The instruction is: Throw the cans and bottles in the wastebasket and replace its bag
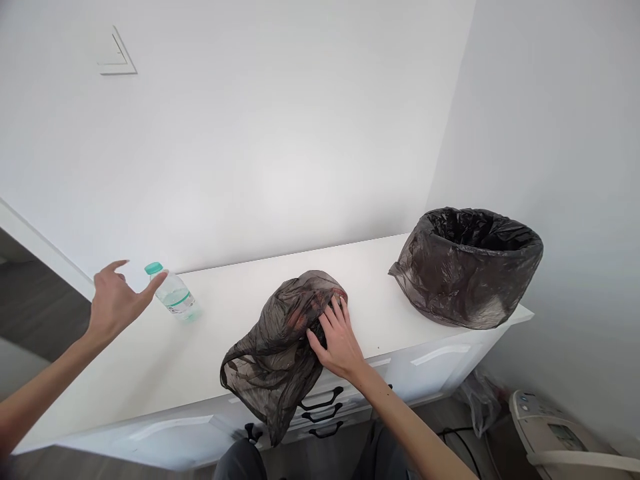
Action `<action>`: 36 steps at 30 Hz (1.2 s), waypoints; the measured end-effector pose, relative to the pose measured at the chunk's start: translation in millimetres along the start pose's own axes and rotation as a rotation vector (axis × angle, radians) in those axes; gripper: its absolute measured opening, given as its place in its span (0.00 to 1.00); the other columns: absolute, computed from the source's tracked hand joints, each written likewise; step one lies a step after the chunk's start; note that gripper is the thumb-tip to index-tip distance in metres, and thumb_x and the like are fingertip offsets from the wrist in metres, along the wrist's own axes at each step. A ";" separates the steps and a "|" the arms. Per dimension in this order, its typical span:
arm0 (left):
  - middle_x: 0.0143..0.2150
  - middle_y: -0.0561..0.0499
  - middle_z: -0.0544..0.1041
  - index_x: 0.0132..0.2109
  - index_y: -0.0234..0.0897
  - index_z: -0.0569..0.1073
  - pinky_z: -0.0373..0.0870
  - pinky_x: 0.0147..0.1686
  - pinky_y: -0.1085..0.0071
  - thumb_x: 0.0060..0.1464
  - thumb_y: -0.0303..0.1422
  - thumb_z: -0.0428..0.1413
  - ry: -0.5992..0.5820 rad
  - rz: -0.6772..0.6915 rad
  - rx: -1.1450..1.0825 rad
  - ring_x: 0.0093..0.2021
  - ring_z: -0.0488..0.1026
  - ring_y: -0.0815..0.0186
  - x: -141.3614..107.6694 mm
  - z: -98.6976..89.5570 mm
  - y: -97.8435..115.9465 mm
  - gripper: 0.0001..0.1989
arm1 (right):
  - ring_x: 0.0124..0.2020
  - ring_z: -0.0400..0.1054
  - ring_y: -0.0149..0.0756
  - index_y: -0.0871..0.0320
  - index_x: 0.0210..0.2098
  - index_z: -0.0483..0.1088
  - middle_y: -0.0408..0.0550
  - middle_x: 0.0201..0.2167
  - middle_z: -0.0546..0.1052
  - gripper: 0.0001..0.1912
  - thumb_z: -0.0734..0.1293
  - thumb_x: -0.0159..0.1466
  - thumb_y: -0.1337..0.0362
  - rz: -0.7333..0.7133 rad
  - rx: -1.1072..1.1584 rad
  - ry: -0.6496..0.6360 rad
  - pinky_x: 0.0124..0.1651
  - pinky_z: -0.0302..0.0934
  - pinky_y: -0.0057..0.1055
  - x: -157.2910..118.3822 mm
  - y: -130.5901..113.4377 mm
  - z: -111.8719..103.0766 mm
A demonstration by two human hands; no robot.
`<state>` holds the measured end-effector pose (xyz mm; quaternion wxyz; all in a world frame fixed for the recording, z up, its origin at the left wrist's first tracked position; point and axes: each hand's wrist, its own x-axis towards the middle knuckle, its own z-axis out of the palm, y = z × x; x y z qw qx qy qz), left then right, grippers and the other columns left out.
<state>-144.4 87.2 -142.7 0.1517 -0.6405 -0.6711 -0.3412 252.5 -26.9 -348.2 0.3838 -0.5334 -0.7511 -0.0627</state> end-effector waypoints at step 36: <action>0.48 0.40 0.80 0.58 0.36 0.71 0.74 0.43 0.57 0.71 0.38 0.42 -0.175 0.736 0.142 0.43 0.80 0.52 -179.9 -11.7 108.7 0.18 | 0.73 0.53 0.53 0.62 0.68 0.62 0.56 0.68 0.67 0.28 0.60 0.72 0.57 -0.053 0.024 0.097 0.75 0.46 0.59 -11.1 5.5 5.2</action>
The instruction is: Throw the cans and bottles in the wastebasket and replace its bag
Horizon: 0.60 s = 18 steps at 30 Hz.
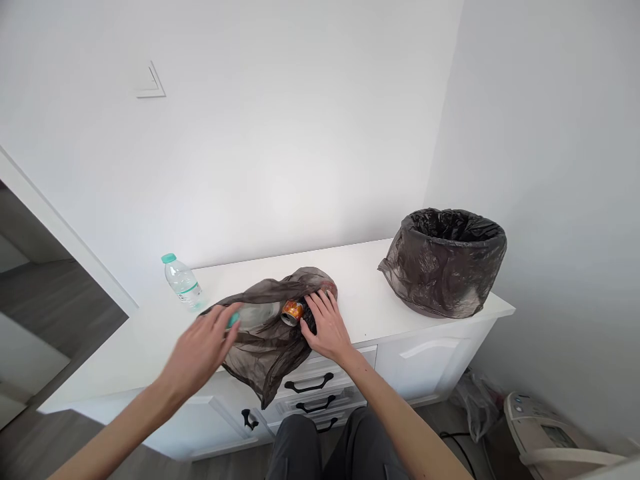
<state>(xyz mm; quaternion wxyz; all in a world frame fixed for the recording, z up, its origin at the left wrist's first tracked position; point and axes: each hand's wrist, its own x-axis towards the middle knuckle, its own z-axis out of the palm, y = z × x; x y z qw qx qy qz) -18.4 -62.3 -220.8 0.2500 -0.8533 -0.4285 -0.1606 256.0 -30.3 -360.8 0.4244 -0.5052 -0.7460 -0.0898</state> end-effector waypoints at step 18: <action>0.57 0.43 0.75 0.61 0.34 0.65 0.61 0.30 0.72 0.72 0.45 0.34 -0.130 -0.473 0.177 0.36 0.74 0.62 7.4 -61.5 -185.3 0.25 | 0.68 0.60 0.54 0.59 0.58 0.69 0.57 0.59 0.74 0.18 0.60 0.72 0.60 -0.017 0.000 0.022 0.73 0.51 0.62 2.6 -4.6 1.9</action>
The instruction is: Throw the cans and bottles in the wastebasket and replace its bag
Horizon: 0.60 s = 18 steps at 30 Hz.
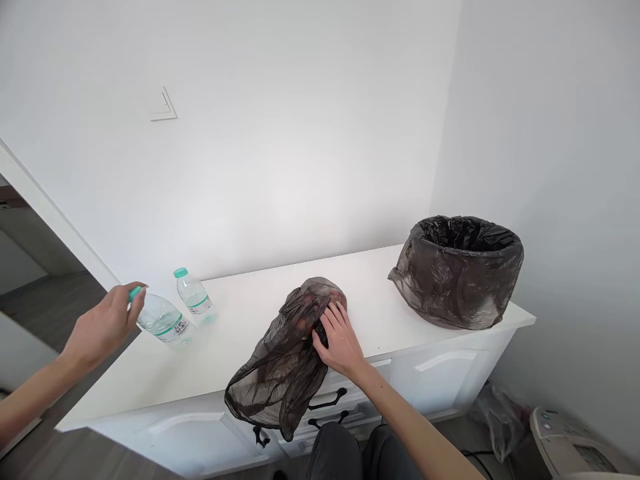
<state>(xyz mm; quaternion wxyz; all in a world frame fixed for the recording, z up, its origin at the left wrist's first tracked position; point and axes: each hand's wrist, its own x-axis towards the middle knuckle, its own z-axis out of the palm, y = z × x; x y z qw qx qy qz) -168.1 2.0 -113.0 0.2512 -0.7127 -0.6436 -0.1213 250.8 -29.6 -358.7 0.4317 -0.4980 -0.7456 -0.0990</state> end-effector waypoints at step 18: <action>0.44 0.40 0.77 0.70 0.27 0.57 0.69 0.29 0.67 0.71 0.49 0.35 0.121 0.019 0.163 0.33 0.75 0.57 17.3 38.1 -5.1 0.34 | 0.68 0.59 0.54 0.57 0.58 0.69 0.58 0.59 0.73 0.18 0.59 0.72 0.61 0.004 -0.014 -0.020 0.73 0.52 0.64 1.9 1.0 3.4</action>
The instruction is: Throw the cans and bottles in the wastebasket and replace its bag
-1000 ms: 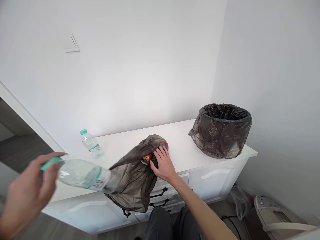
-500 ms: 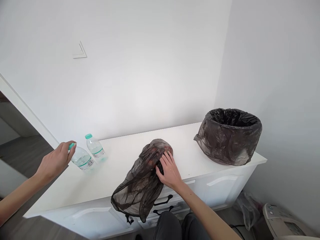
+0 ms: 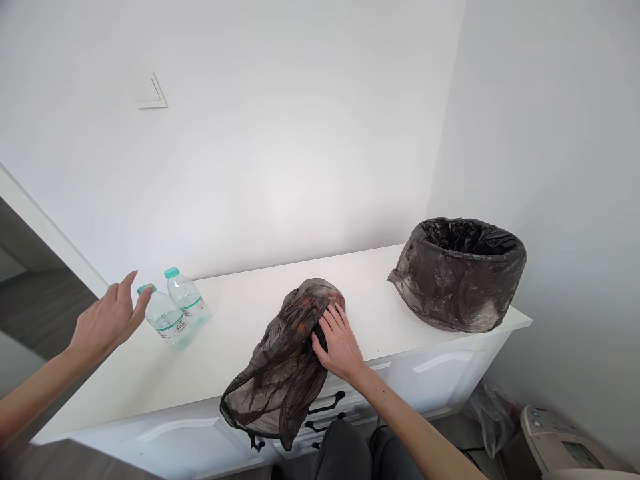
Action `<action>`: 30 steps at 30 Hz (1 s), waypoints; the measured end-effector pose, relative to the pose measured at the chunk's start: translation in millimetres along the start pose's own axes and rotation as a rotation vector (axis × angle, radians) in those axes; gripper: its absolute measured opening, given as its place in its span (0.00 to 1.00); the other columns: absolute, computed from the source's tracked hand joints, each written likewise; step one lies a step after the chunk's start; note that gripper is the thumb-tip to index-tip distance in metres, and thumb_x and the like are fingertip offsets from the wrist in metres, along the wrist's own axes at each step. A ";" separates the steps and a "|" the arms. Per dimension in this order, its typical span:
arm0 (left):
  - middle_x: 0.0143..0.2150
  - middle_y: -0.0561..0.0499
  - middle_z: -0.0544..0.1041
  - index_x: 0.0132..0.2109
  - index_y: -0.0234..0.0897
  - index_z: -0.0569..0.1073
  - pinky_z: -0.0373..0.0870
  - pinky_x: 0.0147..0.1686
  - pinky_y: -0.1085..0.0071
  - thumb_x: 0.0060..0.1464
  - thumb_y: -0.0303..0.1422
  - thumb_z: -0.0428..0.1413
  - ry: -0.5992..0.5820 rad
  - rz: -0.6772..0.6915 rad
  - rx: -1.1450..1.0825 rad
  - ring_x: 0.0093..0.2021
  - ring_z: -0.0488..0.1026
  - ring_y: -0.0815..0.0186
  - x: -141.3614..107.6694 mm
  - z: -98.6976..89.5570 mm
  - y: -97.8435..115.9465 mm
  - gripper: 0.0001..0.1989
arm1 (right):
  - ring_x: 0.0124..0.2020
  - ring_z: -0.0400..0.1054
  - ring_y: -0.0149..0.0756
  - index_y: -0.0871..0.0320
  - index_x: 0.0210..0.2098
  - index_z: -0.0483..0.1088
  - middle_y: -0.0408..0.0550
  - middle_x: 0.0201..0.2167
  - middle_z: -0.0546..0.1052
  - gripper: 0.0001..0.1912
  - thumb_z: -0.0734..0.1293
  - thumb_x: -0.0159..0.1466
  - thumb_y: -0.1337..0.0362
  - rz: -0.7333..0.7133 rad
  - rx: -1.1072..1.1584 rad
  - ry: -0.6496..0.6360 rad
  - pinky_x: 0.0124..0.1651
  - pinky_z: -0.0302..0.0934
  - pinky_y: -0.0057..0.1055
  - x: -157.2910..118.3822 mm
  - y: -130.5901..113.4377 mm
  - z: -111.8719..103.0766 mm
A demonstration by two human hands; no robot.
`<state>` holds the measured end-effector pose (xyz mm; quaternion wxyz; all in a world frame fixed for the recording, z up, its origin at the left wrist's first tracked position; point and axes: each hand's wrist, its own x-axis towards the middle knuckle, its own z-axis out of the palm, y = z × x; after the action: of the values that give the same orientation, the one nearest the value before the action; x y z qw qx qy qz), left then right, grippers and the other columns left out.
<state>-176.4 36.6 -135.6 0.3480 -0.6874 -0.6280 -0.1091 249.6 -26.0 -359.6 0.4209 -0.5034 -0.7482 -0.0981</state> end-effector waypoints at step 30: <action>0.55 0.27 0.76 0.61 0.31 0.68 0.71 0.51 0.48 0.63 0.46 0.54 -0.127 0.220 -0.686 0.55 0.76 0.40 -82.4 17.0 297.0 0.27 | 0.70 0.54 0.54 0.59 0.69 0.56 0.61 0.68 0.61 0.30 0.55 0.68 0.71 0.144 -0.117 0.110 0.67 0.55 0.59 18.1 29.8 -53.5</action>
<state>82.2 -8.7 -297.8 0.0673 -0.8330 -0.4976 -0.2325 300.3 -30.2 -321.2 0.4372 -0.5736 -0.6787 -0.1386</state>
